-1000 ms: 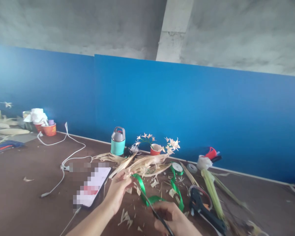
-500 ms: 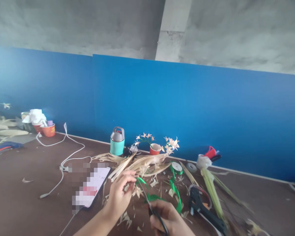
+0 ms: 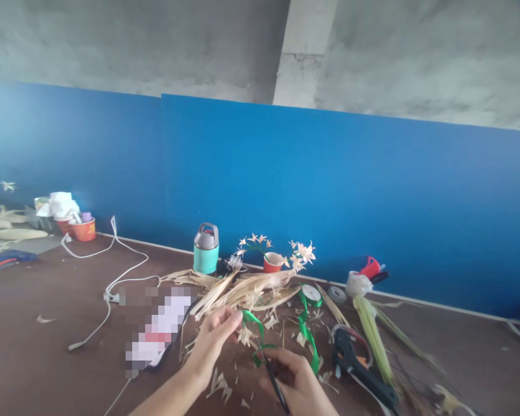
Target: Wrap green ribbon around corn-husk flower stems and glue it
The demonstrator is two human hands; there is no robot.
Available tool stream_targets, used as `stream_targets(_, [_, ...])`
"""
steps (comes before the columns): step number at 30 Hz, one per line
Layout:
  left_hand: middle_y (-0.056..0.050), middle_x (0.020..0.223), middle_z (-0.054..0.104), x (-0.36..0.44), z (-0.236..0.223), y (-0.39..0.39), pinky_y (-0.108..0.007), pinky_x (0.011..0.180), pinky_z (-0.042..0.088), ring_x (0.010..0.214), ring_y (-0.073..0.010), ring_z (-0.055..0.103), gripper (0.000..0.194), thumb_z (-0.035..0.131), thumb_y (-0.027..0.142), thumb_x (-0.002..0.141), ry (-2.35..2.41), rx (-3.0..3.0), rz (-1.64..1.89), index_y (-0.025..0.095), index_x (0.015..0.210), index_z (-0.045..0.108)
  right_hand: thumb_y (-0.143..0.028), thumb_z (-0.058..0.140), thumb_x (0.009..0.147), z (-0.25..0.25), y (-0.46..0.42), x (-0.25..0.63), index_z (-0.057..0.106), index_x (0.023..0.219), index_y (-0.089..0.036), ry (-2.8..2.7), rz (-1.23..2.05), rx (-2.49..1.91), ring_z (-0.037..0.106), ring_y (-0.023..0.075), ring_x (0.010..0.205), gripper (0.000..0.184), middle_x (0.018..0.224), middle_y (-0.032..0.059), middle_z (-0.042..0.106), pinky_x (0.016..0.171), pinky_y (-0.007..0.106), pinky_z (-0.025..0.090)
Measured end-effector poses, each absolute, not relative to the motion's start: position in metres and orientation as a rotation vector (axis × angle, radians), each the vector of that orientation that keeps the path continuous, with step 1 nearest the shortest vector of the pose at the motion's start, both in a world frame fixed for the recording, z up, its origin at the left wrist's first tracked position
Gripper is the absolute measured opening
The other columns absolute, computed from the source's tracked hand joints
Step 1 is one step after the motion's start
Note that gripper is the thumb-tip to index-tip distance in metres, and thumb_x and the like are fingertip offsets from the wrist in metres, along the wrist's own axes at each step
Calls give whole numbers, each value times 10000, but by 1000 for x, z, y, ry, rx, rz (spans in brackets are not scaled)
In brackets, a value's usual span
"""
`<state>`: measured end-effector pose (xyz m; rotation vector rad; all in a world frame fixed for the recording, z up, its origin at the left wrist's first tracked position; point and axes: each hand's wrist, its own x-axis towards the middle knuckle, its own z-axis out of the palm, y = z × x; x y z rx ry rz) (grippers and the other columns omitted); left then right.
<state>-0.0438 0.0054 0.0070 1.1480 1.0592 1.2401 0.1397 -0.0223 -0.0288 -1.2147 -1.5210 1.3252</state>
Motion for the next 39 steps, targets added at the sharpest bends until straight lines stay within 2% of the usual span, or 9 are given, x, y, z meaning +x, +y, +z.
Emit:
stream_targets(3, [45, 536, 524, -43, 5, 8, -220, 589, 345, 554, -102, 440, 234, 641, 332, 707, 998, 1063, 1130, 173, 581, 525, -211, 709, 620, -26, -21, 141, 702, 901, -115, -1617, 1210, -1241, 588, 178, 677, 296, 727, 42, 671, 621, 239, 471])
stream_targets(5, [46, 533, 533, -43, 5, 9, -226, 599, 338, 556, -102, 437, 186, 653, 280, 674, 959, 995, 1107, 172, 581, 534, -202, 689, 634, -25, -20, 141, 702, 917, -121, -1636, 1191, -1254, 600, 193, 706, 295, 754, 48, 680, 651, 253, 477])
stream_targets(13, [24, 587, 589, -45, 2, 12, -239, 655, 350, 620, -117, 486, 115, 685, 253, 635, 981, 955, 1099, 162, 608, 619, -294, 688, 646, -28, -19, 142, 684, 970, -118, -1603, 1241, -1236, 553, 142, 556, 370, 659, 23, 640, 512, 219, 464])
stream_targets(19, [25, 550, 606, -44, 5, 11, -232, 620, 357, 566, -110, 507, 99, 685, 211, 601, 924, 881, 1098, 159, 562, 611, -189, 637, 635, -14, -23, 139, 696, 949, -122, -1685, 1117, -1266, 627, 200, 735, 326, 776, 52, 694, 667, 247, 493])
stream_targets(24, [-8, 529, 642, -42, 8, 9, -261, 638, 394, 546, -137, 549, 129, 698, 235, 589, 869, 877, 1023, 148, 533, 621, -150, 616, 632, -4, -24, 140, 698, 919, -143, -1863, 857, -1317, 630, 215, 773, 298, 833, 79, 694, 707, 262, 494])
stream_targets(32, [-18, 550, 673, -37, 11, 2, -285, 683, 414, 585, -164, 577, 130, 701, 270, 603, 964, 967, 1035, 144, 588, 674, -43, 498, 638, -7, -25, 140, 662, 988, -176, -1989, 648, -1256, 620, 193, 762, 409, 828, 68, 660, 701, 253, 502])
stream_targets(39, [-12, 543, 668, -37, 13, 2, -273, 691, 409, 583, -153, 567, 132, 691, 263, 626, 953, 984, 1040, 147, 565, 678, -60, 470, 675, -7, -26, 138, 623, 1017, -183, -2054, 535, -1269, 615, 183, 726, 394, 836, 69, 637, 668, 246, 502])
